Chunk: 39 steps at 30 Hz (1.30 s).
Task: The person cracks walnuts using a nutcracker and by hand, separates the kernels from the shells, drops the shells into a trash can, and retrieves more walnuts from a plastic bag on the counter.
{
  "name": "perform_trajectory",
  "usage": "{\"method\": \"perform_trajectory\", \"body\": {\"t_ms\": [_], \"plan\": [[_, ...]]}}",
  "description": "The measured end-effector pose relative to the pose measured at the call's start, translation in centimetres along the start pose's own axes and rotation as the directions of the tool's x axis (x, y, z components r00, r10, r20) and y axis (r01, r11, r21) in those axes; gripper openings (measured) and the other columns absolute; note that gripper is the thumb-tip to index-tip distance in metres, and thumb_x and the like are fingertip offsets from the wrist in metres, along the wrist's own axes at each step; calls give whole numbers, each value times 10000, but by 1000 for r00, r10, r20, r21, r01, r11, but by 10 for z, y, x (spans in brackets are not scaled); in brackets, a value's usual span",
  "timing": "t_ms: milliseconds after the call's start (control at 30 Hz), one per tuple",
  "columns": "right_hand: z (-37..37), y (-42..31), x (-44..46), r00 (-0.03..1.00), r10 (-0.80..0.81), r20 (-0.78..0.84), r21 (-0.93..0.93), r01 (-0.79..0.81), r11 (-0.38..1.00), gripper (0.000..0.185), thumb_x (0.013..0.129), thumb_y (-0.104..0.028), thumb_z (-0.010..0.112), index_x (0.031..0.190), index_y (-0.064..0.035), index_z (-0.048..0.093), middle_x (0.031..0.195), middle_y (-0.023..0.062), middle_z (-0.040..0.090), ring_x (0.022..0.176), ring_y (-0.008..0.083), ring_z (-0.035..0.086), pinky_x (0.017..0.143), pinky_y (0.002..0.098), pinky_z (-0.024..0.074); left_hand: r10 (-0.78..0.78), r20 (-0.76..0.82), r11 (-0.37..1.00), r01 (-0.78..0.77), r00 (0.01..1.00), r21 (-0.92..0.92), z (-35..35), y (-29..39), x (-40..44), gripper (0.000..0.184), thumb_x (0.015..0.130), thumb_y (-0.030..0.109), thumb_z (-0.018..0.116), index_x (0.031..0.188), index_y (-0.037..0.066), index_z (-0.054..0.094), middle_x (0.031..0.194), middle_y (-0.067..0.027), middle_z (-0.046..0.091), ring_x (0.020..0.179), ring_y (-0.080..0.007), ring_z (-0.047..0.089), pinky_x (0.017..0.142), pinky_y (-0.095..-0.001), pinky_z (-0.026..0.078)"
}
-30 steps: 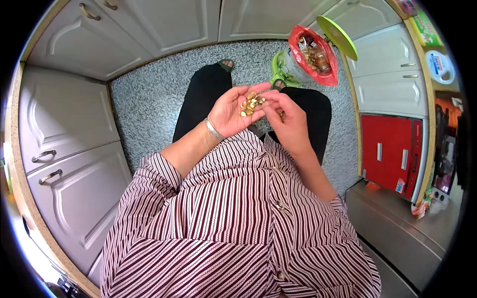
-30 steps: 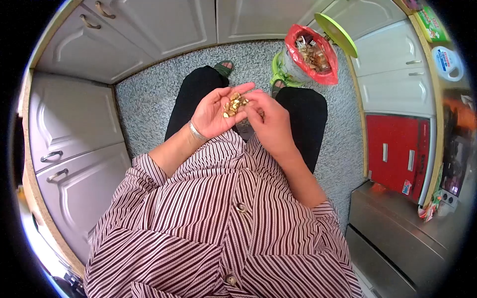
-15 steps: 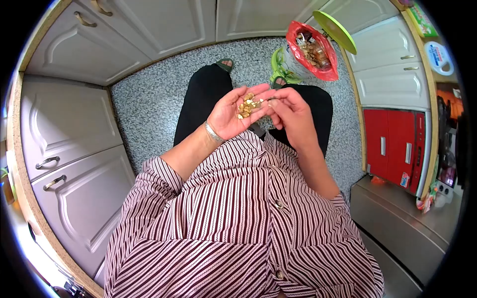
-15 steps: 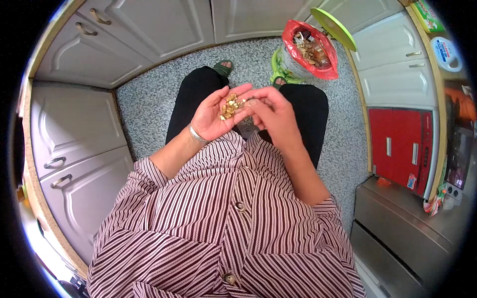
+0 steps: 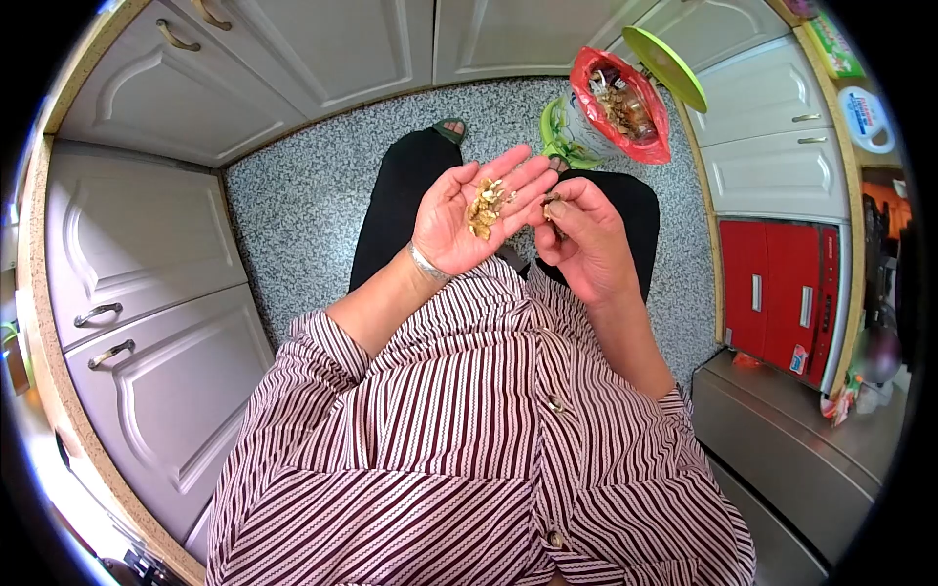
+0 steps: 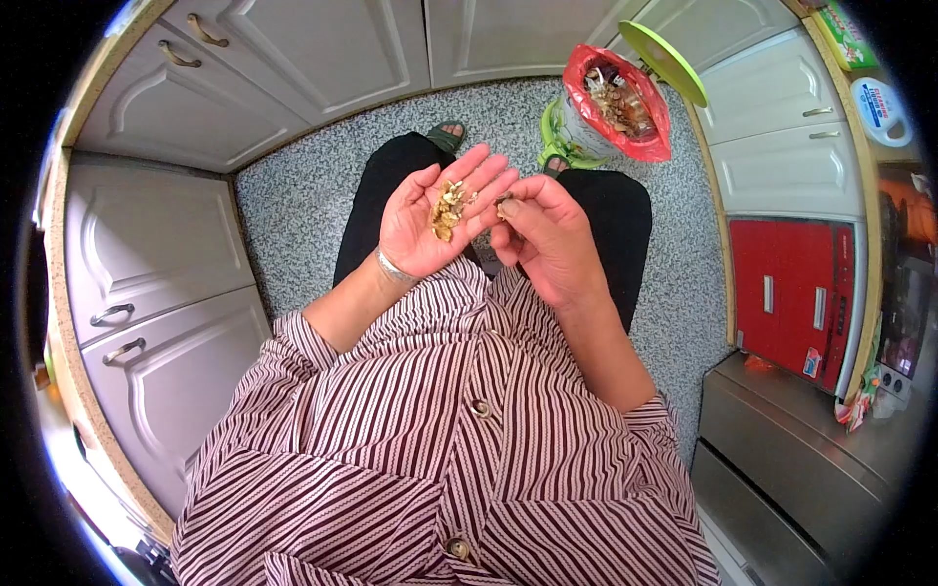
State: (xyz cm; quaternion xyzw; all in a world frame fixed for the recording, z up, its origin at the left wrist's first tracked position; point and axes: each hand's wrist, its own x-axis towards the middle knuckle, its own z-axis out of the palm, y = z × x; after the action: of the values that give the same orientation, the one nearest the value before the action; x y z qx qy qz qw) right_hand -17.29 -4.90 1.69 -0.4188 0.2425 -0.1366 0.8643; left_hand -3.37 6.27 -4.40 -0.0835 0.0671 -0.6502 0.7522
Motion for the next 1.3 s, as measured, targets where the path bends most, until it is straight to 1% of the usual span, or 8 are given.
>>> {"method": "perform_trajectory", "body": {"t_ms": [133,200,333,833,1000,1133,1233,1300], "plan": [[5,3,1,997,-25,-78,-22,23,999,40,953,-58,574,986,-40,560,863,81,675,667,116,624,514,225,469,-27,56,999,29,998,-33,2,-1,0,589,1002,275,335,1518,7,236,1573,-210,249,1456,-359,254,1171,-514,268],[6,7,4,982,-132,-138,-287,88,954,68,957,-87,589,1005,-44,565,841,55,671,654,94,614,514,204,452,-37,66,999,37,997,-3,1,-1,-1,593,1003,278,336,1520,8,230,1577,-208,239,1450,-357,269,1171,-508,270],[2,6,3,973,-183,-138,-514,88,854,100,957,-109,605,1034,-53,573,825,33,665,640,69,594,512,181,424,-35,49,999,35,998,7,4,-5,0,601,1004,285,337,1524,10,214,1582,-206,226,1429,-346,311,1180,-484,259],[-6,10,9,962,-241,-125,-439,164,883,105,952,-95,607,1040,-42,585,826,19,650,623,44,526,506,180,389,-66,72,995,60,995,76,-2,-3,0,618,1004,293,341,1521,-16,199,1582,-204,227,1440,-342,288,1197,-453,227],[-9,0,5,993,-121,-5,34,121,992,66,931,-32,577,996,-38,567,895,65,637,652,96,540,511,211,398,-40,29,999,38,999,38,6,-5,-2,619,1006,300,337,1520,-17,202,1582,-212,220,1453,-350,258,1201,-459,215],[-7,-5,2,996,-73,59,116,66,991,103,916,-19,584,1017,-37,572,915,76,627,655,112,536,510,222,402,-36,50,999,36,998,5,10,-5,-3,622,1007,312,334,1519,-18,204,1585,-219,206,1458,-349,248,1203,-458,210],[-7,-2,1,999,-33,41,32,32,999,108,906,-24,603,1014,-27,611,894,46,630,656,101,537,525,213,402,-28,44,1000,28,999,14,9,-6,-2,627,1009,325,333,1521,-13,203,1588,-217,198,1458,-345,251,1197,-455,224],[1,-1,0,993,-114,-22,-607,77,791,120,886,-32,637,1005,-17,652,876,31,643,673,102,563,563,218,432,-36,56,999,34,998,37,6,-5,-2,631,1010,334,331,1522,-12,202,1589,-216,196,1457,-339,254,1193,-451,234]]}}
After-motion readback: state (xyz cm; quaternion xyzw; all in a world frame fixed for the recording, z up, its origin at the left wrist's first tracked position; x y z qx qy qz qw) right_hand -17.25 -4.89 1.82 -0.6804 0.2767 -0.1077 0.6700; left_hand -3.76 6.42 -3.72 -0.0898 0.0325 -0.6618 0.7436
